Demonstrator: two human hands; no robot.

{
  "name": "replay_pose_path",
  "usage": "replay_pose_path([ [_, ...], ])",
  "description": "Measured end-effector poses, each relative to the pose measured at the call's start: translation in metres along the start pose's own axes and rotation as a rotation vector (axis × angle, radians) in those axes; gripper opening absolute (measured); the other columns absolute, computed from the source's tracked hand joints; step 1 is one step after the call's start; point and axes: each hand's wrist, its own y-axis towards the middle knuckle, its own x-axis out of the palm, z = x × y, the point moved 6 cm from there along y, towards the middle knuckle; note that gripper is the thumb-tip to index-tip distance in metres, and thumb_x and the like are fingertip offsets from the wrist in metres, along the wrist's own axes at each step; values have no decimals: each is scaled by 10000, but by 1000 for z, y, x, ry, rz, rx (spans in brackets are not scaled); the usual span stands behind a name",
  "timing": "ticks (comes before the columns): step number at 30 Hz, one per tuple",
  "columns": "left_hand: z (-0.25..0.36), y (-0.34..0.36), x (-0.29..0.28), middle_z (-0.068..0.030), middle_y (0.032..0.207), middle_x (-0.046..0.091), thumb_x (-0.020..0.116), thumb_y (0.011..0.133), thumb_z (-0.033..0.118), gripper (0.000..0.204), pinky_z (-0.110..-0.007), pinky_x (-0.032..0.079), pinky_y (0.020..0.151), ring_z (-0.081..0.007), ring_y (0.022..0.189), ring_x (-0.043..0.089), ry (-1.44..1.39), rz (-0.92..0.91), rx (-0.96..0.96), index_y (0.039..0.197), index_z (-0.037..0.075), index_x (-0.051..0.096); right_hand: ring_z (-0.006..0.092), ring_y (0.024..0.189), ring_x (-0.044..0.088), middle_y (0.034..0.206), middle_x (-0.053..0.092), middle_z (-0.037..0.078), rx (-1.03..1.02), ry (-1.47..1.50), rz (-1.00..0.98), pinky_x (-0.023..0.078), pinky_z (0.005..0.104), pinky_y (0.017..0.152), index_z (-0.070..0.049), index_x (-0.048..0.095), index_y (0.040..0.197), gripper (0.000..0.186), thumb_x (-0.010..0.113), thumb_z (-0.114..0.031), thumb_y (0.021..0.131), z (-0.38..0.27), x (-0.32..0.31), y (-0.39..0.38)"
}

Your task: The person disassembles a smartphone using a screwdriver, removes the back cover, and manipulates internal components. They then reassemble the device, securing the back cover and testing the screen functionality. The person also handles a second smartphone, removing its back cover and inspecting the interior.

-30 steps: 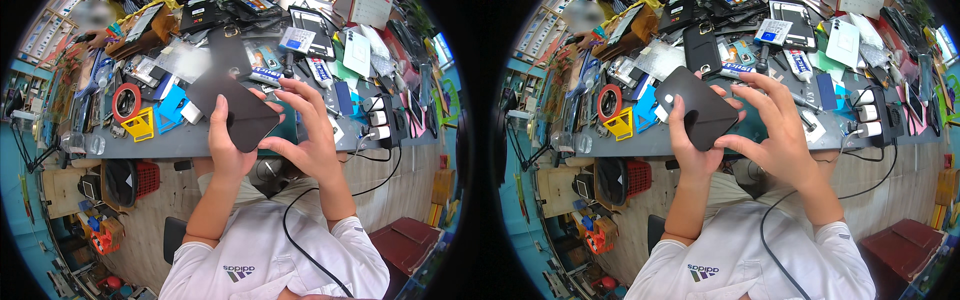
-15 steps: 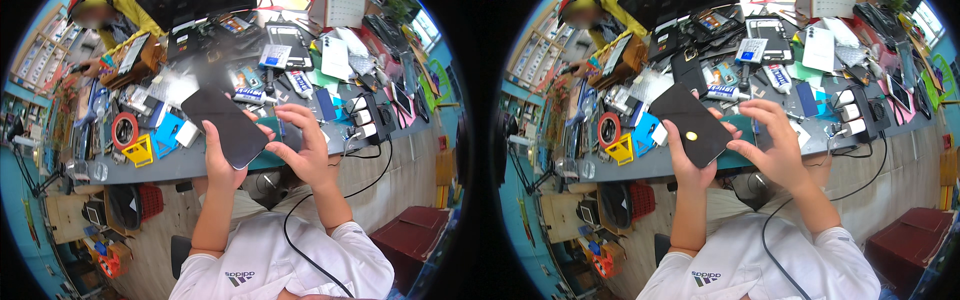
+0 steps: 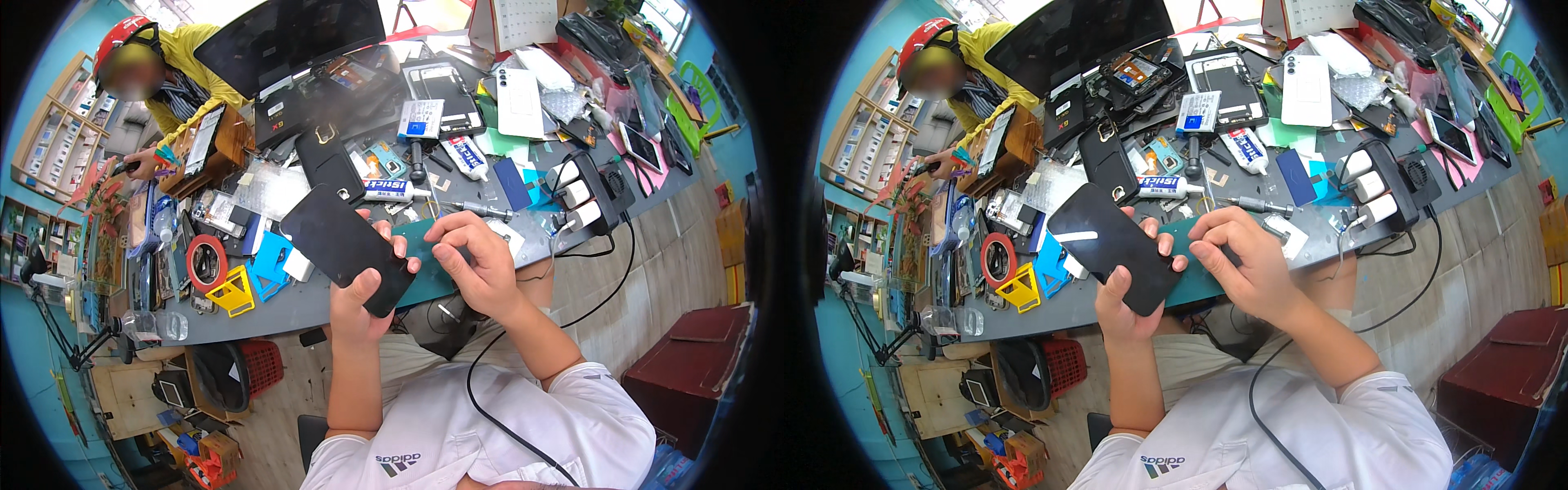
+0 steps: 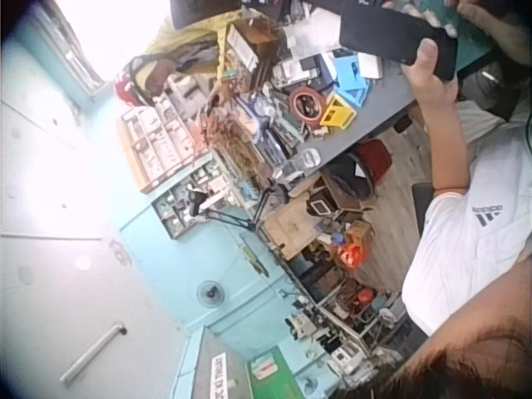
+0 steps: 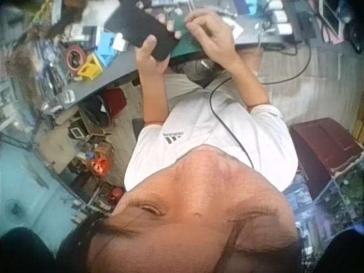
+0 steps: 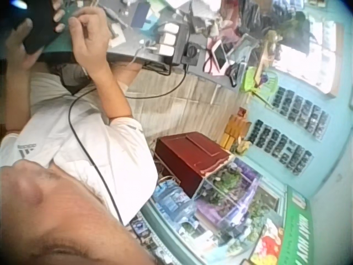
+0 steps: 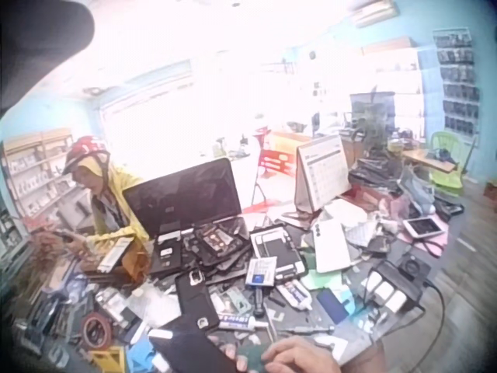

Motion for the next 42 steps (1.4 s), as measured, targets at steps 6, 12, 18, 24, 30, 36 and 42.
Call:
replay_pose_path([
  [6,0,1,2,-118,1287,539,823,961,438,930,-482,582,915,-278,1160,597,30,-90,2,1646,59,321,237,951,710,1105,724,142,3,-16,-4,564,345,829,-28,659,1023,99,737,-89,1031,-1,2,4],
  [12,3,7,3,-182,1244,627,351,997,888,1098,-507,567,846,-330,1055,644,-38,-35,-31,1614,-19,387,258,966,720,1106,727,128,16,-47,15,578,360,849,-42,634,1028,127,753,-79,1009,0,4,4],
  [18,4,7,3,-195,1210,658,256,1009,892,1090,-522,573,823,-363,1015,667,-120,9,-69,1559,-28,458,250,981,705,1113,719,134,68,-2,11,565,352,852,-35,648,1043,99,739,-32,1004,2,5,2],
  [24,3,7,1,-198,1210,659,264,1036,852,1044,-518,576,825,-365,1001,673,-118,28,-75,1544,-37,467,221,970,689,1128,707,142,61,32,4,550,334,822,-27,659,1061,90,722,2,1003,1,6,2],
  [30,-3,8,-4,-235,1283,681,261,1107,741,934,-538,613,937,-405,1121,719,-42,29,-12,1536,-64,462,200,957,684,1167,690,138,52,112,12,561,317,825,-11,655,1081,73,707,-14,1029,1,6,1],
  [36,0,0,4,-290,1317,700,424,1175,488,628,-504,638,995,-377,1180,744,234,290,58,1446,-68,529,207,1091,688,1180,679,135,88,132,19,557,350,967,13,657,1159,141,712,-36,1038,8,3,1],
  [42,0,-2,2,-262,1185,752,528,1156,433,501,-471,679,873,-342,1032,789,250,297,69,1334,-32,585,196,1102,689,1184,684,121,186,229,25,569,337,952,13,647,1220,203,717,-28,1033,10,8,-1],
])
